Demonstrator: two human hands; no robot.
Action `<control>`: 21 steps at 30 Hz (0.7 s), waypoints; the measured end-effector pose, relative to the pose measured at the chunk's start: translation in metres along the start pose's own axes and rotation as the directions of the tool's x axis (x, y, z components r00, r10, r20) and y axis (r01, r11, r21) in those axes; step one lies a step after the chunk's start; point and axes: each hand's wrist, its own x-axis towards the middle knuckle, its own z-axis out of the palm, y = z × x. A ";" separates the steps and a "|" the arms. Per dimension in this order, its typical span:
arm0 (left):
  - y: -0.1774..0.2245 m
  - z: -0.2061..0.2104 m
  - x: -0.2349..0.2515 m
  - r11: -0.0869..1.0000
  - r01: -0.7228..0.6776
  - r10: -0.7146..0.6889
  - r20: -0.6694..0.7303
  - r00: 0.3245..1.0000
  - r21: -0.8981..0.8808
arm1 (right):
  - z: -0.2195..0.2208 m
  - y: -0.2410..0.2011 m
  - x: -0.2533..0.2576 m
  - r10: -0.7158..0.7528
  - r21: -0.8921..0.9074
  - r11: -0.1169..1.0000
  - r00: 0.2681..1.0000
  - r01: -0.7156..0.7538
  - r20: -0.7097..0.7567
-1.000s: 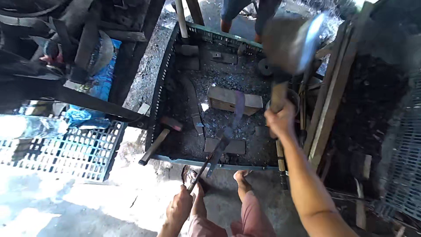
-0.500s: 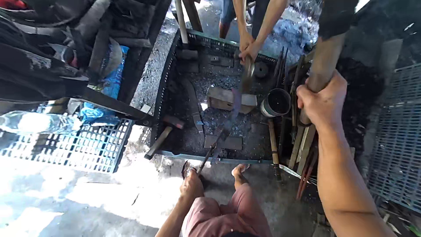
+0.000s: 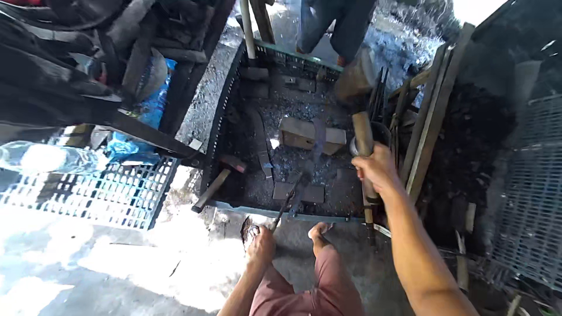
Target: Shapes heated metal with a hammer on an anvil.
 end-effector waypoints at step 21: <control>0.025 0.007 0.005 0.999 0.033 -0.032 0.035 0.999 -0.017 | -0.038 0.005 0.016 0.019 0.190 0.982 0.992 0.005 -0.122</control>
